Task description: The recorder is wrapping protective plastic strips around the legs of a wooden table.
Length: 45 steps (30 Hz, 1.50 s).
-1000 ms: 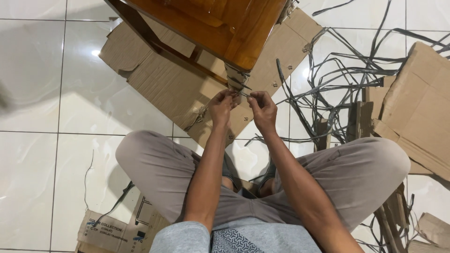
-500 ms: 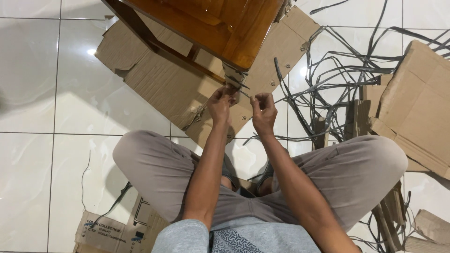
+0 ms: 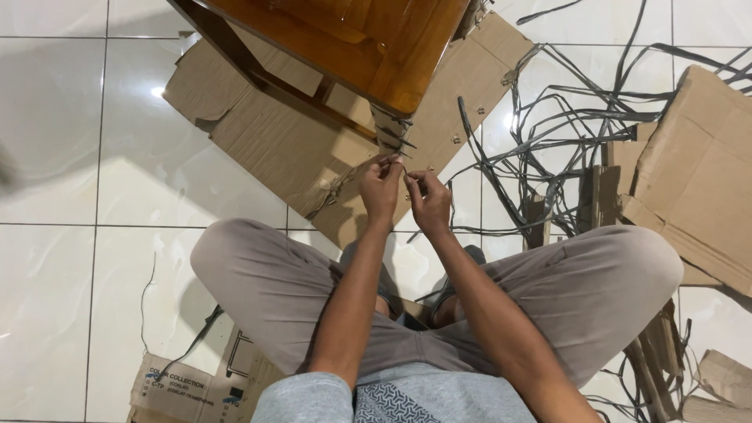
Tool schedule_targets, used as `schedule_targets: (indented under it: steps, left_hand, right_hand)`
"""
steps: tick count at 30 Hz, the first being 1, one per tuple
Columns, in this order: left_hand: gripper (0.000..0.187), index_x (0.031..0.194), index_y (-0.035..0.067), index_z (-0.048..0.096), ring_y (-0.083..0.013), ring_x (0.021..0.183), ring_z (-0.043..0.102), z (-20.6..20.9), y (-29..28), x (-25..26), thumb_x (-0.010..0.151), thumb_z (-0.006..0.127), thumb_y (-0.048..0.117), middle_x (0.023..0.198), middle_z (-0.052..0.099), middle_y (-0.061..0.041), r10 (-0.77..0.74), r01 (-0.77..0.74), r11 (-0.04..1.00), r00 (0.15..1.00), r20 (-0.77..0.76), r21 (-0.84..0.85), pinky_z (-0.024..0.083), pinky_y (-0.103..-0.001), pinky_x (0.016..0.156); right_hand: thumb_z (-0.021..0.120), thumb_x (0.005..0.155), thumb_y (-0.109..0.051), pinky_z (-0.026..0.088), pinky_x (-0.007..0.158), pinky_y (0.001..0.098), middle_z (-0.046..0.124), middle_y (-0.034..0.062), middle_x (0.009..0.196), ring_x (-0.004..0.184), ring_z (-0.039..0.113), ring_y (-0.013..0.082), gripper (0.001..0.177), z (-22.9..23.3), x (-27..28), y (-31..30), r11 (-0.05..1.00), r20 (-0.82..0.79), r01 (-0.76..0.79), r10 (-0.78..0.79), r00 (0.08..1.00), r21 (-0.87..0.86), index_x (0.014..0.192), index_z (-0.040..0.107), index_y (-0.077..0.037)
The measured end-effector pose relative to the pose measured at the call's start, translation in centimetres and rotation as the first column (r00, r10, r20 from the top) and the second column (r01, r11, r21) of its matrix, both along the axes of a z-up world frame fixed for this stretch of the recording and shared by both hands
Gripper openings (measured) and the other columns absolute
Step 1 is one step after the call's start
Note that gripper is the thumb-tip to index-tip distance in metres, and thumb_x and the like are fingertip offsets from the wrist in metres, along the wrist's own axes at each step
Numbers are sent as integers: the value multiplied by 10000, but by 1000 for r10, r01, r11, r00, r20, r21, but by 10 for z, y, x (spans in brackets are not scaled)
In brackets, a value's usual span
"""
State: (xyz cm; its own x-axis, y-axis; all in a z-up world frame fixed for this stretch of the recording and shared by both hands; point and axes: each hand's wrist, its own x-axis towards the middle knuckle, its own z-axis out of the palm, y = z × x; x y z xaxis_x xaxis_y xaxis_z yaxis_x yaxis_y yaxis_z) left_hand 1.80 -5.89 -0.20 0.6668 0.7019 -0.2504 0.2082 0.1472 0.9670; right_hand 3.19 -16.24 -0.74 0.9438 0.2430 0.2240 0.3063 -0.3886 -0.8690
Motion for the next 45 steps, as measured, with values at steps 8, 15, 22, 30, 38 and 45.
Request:
schedule_targets:
  steps: [8,15,22,30,38,45]
  left_hand:
    - [273,829,4,792,-362,845,751,11,12,8,847,781,276,770,751,-191,11,1,988,997,-77,156,550,-511,738]
    - [208,924,57,797,-330,853,764,-8,13,15,849,783,250,798,769,-160,23,-12,980,998,-55,201,570,-467,739]
    - [199,979,62,762,-382,894,751,7,7,11,877,764,233,858,772,-155,13,-2,945,999,-31,327,573,-490,769]
    - [275,1014,122,719,-421,923,739,-14,7,22,813,799,292,909,777,-142,17,48,944,981,-194,326,550,-558,827]
    - [222,979,170,721,-354,906,751,-39,9,22,806,790,292,888,781,-76,13,51,951,979,-202,306,553,-504,820]
    - [171,814,140,710,-258,793,699,-77,-4,12,822,768,301,770,730,-56,-28,117,962,941,-338,247,499,-408,757]
  right_hand:
    - [712,994,-133,555,615,386,708,95,708,653,702,277,45,-2,1,0,1000,23,-4,5,1000,-30,971,731,-99]
    - [709,998,-158,546,610,397,682,83,703,669,697,297,74,-8,2,2,996,34,-36,39,999,-78,956,699,-98]
    - [692,1028,-244,521,624,402,655,79,701,677,672,288,155,-25,-1,-3,985,-7,-20,19,1000,-169,945,688,-114]
    - [698,991,-298,565,800,469,717,107,858,883,724,337,177,-58,-3,-29,897,-285,-102,-27,958,-430,1029,747,-132]
    - [667,985,-341,543,875,543,762,135,924,982,718,420,207,-112,13,-81,882,-366,-11,-184,912,-471,1036,732,-151]
    - [680,923,-318,544,928,447,772,21,948,1039,719,297,178,-154,38,-136,790,-440,287,-558,704,-542,1071,742,-242]
